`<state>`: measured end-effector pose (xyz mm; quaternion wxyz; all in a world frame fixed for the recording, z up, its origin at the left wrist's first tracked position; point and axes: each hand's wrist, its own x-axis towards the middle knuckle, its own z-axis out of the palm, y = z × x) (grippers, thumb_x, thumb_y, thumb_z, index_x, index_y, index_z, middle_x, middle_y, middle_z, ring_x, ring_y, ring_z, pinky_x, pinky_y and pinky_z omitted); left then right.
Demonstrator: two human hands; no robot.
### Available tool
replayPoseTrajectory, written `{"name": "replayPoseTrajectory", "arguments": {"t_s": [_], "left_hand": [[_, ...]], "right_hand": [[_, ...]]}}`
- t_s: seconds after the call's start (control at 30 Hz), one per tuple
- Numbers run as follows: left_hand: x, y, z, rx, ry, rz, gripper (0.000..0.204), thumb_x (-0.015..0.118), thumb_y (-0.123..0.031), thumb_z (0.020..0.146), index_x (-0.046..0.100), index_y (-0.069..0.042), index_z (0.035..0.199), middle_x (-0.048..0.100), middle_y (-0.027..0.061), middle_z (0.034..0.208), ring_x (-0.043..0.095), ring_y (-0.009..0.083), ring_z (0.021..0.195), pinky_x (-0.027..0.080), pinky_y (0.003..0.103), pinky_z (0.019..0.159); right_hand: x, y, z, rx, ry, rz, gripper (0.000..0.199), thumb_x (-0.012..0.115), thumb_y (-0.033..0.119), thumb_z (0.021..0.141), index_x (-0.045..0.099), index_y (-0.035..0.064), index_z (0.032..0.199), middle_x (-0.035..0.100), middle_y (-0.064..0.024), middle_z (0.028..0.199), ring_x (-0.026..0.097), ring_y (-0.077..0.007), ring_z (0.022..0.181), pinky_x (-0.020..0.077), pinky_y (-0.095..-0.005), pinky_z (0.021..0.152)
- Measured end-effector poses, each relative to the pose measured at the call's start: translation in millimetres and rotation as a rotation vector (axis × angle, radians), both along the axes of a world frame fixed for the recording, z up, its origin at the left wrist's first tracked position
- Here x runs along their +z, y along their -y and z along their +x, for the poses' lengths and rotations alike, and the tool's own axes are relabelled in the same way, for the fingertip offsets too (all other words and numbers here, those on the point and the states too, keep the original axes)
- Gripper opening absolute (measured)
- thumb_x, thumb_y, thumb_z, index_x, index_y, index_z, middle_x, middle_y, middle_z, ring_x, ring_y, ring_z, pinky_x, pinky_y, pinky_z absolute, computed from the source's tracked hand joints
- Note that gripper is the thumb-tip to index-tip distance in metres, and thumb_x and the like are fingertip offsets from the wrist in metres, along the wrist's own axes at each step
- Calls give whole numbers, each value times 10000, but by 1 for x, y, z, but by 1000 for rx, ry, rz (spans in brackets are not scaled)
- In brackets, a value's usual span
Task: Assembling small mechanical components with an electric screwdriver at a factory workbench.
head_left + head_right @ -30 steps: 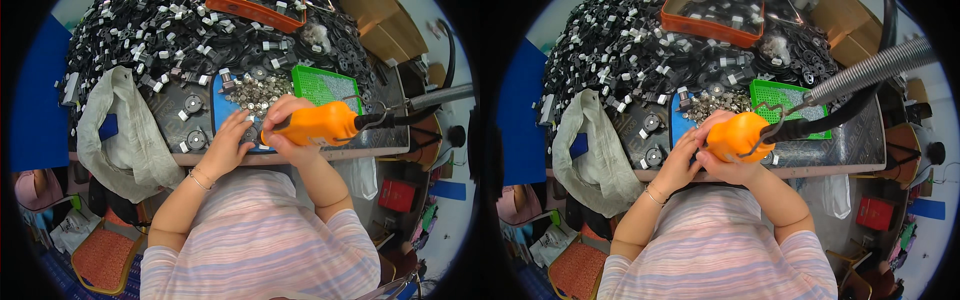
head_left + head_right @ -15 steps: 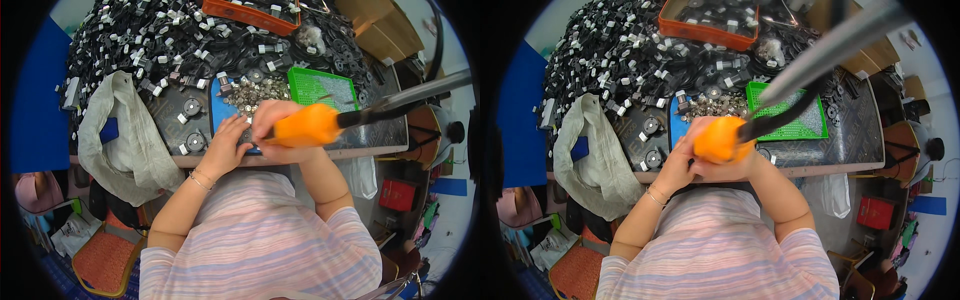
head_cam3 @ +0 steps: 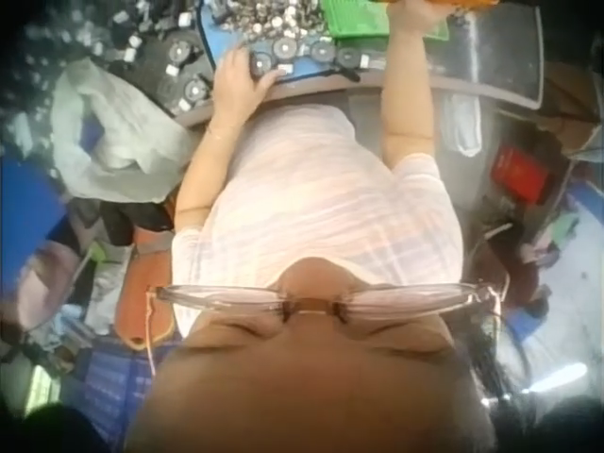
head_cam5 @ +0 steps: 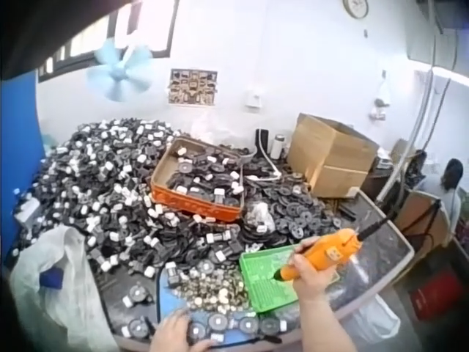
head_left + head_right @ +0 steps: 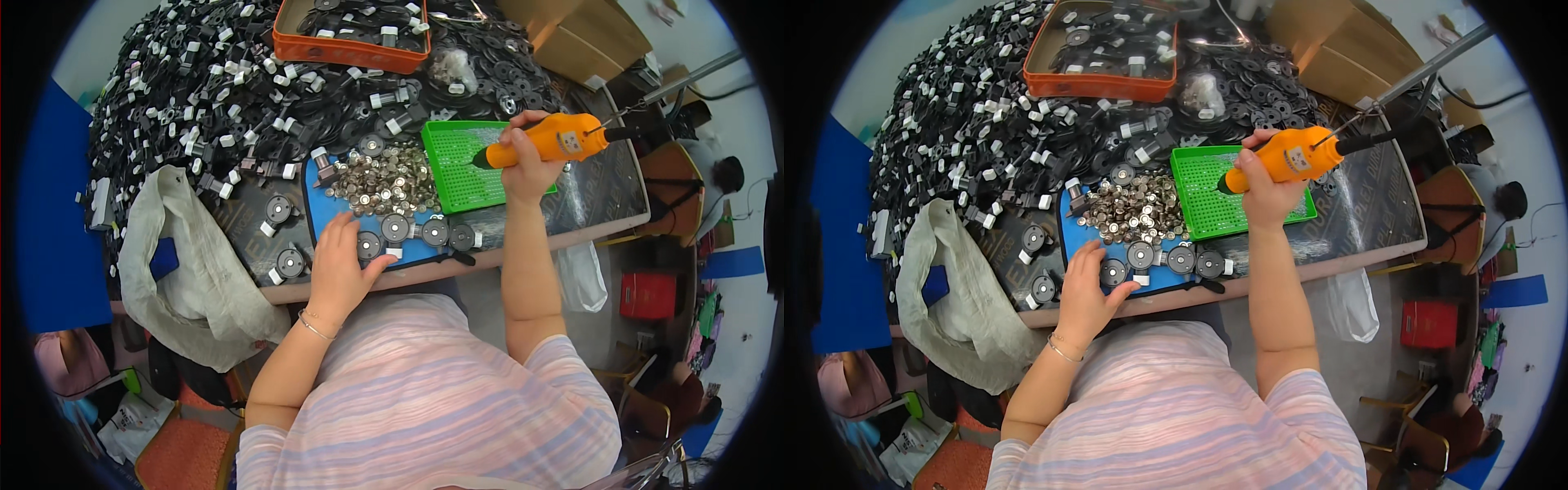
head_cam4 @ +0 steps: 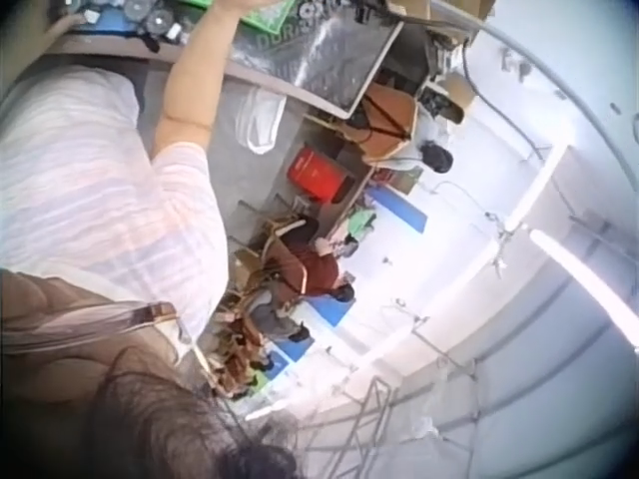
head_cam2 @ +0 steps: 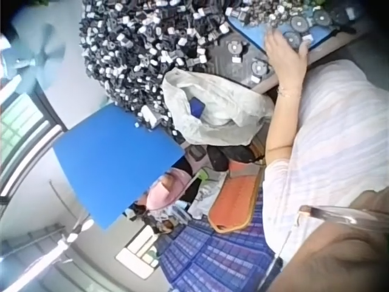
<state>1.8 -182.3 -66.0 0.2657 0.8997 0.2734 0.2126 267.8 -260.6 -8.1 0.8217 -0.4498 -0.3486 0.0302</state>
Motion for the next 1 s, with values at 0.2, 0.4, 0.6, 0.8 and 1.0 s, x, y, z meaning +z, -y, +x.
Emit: {"name": "replayPoseTrajectory", "arguments": {"t_s": [0.2, 0.4, 0.6, 0.8, 1.0], "left_hand": [[5, -2, -8, -106, 52, -118, 608, 752, -204, 742, 486, 44, 1229, 511, 218, 1268, 460, 396, 1193, 387, 437, 1005], [2, -4, -9, -96, 51, -147, 547, 735, -119, 732, 520, 15, 1217, 529, 200, 1272, 474, 379, 1203, 390, 424, 1010], [1, -4, -8, -65, 68, -166, 501, 743, -112, 731, 551, 16, 1175, 555, 194, 1237, 481, 373, 1195, 396, 422, 998], [-6, -5, -9, -48, 91, -165, 516, 768, -131, 715, 557, 14, 1163, 577, 169, 1213, 484, 370, 1199, 401, 420, 992], [-9, -4, -7, -67, 108, -212, 510, 744, -142, 743, 536, 19, 1180, 556, 185, 1230, 445, 384, 1234, 395, 432, 1003]], "right_hand": [[-4, -8, 4, 29, 12, 24, 319, 677, -54, 727, 546, 3, 1013, 609, -96, 866, 608, -150, 701, 529, -266, 647], [-4, -11, 3, 39, 6, 27, 321, 681, -50, 724, 546, 3, 1010, 608, -94, 856, 606, -148, 689, 527, -260, 632], [-5, -13, 5, 75, -11, 24, 312, 669, -59, 722, 548, 1, 1003, 605, -92, 835, 599, -148, 657, 514, -262, 607], [12, -6, -2, 67, -47, 72, 310, 626, -89, 728, 543, -8, 1016, 590, -102, 828, 585, -165, 649, 498, -278, 608], [32, 4, -63, 444, 79, 56, 249, 617, 77, 801, 520, 38, 1027, 533, -113, 918, 552, -188, 676, 464, -313, 612]]}}
